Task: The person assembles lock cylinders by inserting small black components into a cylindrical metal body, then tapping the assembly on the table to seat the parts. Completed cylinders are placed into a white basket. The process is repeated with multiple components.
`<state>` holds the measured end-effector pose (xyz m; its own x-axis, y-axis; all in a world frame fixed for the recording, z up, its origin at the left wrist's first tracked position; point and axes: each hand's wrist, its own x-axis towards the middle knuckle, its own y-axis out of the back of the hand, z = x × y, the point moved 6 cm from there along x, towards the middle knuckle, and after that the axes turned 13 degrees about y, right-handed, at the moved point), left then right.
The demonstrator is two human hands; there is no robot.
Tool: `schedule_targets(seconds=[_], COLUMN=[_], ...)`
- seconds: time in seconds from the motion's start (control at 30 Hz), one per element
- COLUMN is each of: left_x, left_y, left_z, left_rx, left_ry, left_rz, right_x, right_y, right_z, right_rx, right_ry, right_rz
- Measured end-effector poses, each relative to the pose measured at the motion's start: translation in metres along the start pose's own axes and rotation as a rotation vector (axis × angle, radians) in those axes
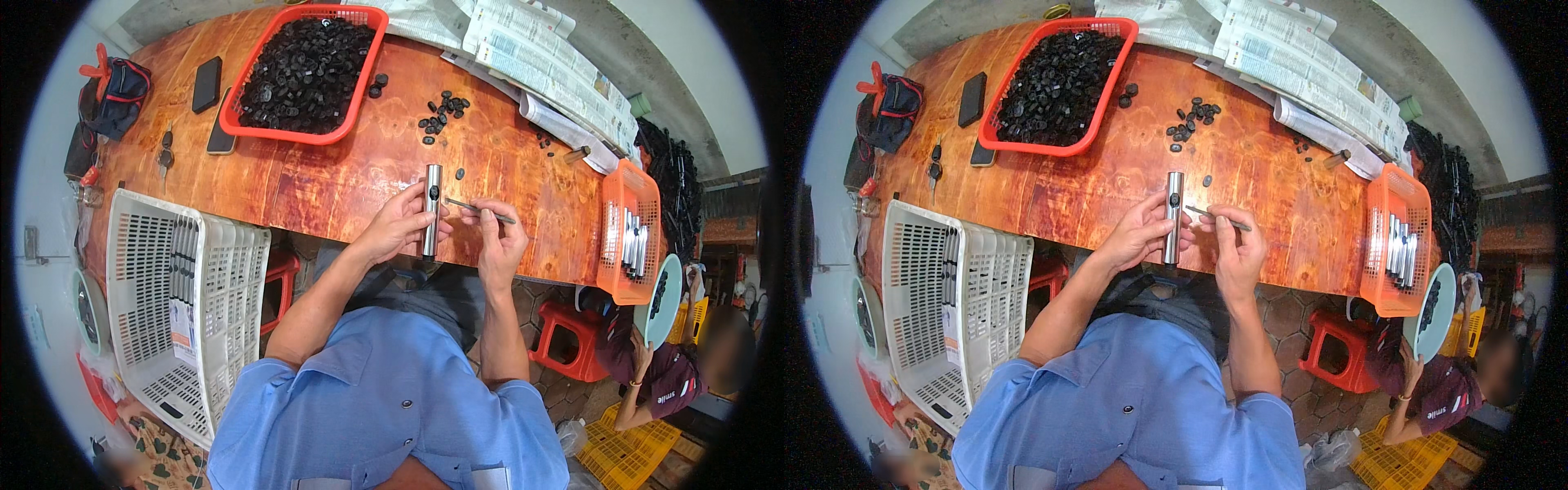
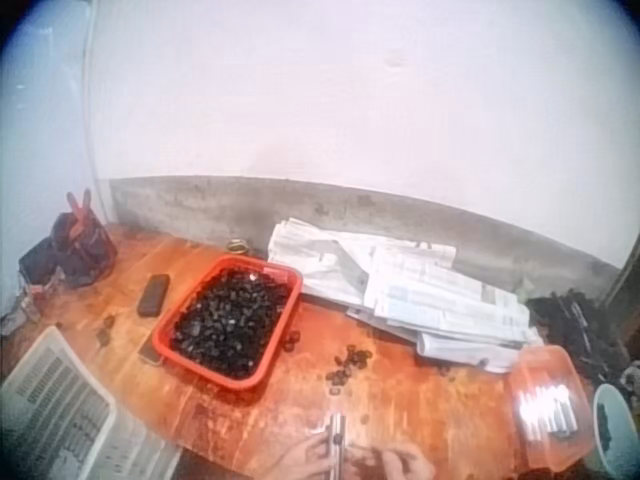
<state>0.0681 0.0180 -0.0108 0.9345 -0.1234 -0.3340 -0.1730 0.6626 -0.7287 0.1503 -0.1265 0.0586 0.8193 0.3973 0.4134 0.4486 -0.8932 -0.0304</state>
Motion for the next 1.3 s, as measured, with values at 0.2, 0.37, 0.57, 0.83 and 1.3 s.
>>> schedule_targets(seconds=[0.2, 0.37, 0.57, 0.83, 1.3], left_x=[0.0, 0.003, 0.001, -0.002, -0.002], left_y=[0.002, 0.005, 0.006, 0.003, 0.001], left_z=[-0.002, -0.002, -0.002, 0.001, 0.002], left_rx=[-0.011, 0.006, 0.011, 0.006, -0.01], left_ry=[0.018, -0.001, -0.015, 0.005, 0.005], left_rz=[0.032, 0.008, 0.017, 0.077, 0.062], right_x=[0.004, 0.011, 0.025, 0.072, 0.089], right_y=[0.025, 0.05, 0.088, 0.122, 0.147], right_z=[0.002, 0.006, 0.02, 0.023, 0.057], right_rx=[-0.016, -0.102, -0.291, -1.378, -1.392], right_ry=[-0.018, -0.073, -0.156, 0.113, 0.268], right_rz=[0.095, 0.112, 0.08, -0.301, -0.24])
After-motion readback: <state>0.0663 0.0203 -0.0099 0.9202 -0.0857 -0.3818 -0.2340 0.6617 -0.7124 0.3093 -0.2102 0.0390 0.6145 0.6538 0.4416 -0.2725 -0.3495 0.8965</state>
